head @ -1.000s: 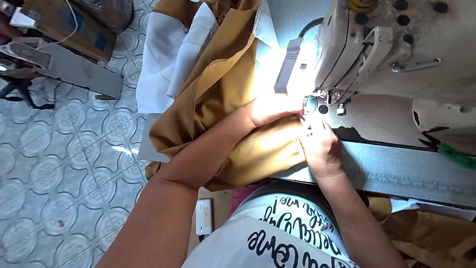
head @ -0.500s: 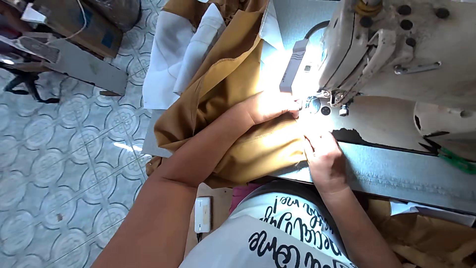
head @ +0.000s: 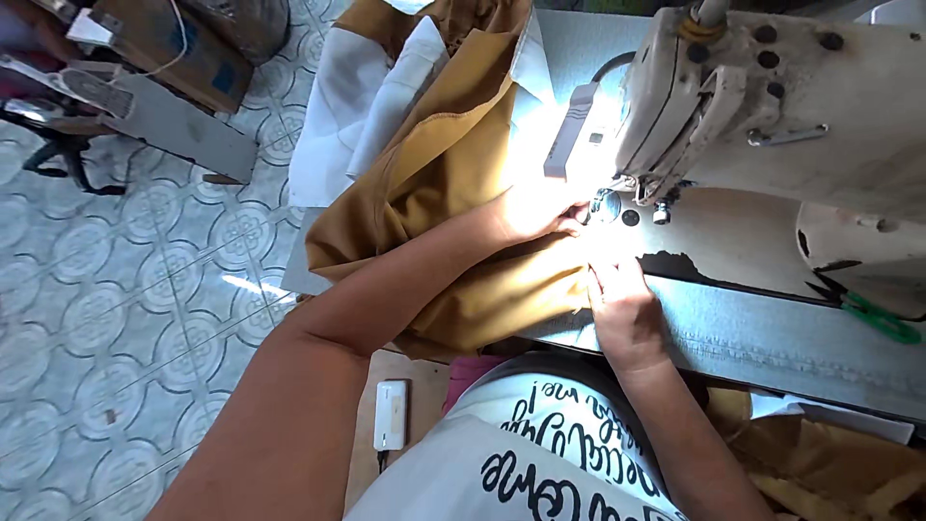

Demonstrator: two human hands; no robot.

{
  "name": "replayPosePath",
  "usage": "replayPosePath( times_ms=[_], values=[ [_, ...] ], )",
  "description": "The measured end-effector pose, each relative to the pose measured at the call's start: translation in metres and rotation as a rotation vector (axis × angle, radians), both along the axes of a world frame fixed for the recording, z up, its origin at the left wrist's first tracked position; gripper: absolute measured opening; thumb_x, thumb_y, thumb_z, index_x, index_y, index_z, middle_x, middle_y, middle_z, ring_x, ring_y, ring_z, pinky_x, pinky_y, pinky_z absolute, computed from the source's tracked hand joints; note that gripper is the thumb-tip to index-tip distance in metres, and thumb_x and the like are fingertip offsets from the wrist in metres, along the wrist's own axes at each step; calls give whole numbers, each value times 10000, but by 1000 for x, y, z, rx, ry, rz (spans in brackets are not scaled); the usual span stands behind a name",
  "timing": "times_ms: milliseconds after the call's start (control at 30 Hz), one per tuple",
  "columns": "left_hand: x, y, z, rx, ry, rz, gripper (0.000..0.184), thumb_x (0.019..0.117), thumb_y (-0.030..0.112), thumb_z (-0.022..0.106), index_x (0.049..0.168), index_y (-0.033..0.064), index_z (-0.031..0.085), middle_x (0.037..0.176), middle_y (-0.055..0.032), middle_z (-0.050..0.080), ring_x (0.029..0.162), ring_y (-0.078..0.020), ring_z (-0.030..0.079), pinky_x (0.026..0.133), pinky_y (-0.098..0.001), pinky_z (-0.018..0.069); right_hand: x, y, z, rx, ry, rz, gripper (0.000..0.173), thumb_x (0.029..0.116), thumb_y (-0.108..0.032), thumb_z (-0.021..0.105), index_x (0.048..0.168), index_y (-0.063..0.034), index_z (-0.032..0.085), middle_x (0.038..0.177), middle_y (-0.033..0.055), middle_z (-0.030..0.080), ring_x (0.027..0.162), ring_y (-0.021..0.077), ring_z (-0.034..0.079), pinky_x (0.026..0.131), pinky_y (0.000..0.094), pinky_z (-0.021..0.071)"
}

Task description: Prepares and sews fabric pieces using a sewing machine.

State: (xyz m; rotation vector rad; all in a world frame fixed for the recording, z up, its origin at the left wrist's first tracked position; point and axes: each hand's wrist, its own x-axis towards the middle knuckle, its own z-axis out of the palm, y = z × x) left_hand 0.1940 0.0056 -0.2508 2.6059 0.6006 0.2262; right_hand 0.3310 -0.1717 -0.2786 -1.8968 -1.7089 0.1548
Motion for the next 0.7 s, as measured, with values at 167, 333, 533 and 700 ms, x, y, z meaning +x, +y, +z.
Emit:
replayPosePath(
  times_ms=[167,333,533,700],
  values=[
    [-1,4,0,-162,-128,-101,124,912,145,673,873,30,644,795,-69,596,706,-136,585,623,-292,471,2,-1,-2,12,49,2,200,929,-47,683,1106,-26,774,1065,213,686,805,302,721,678,402,609],
    [2,-3,-4,-236,9,235,218,924,289,738,1008,104,660,892,-52,672,834,-177,660,756,-414,529,-1,-3,-6,44,-59,10,236,960,-78,655,1166,-27,759,1061,219,687,765,306,715,625,405,598],
    [0,-5,-15,-108,-156,135,173,950,242,699,965,69,699,882,-85,676,871,-217,663,788,-413,517,0,-2,-5,60,-19,5,240,960,-66,652,1177,-23,745,1058,226,683,754,319,714,622,423,598],
    [-3,-1,-15,25,-226,-54,99,960,142,674,964,90,759,960,-77,734,954,-227,695,868,-410,532,0,3,-2,-11,30,-51,208,963,-96,658,1131,-2,737,1072,218,701,776,331,729,654,454,606]
  ],
)
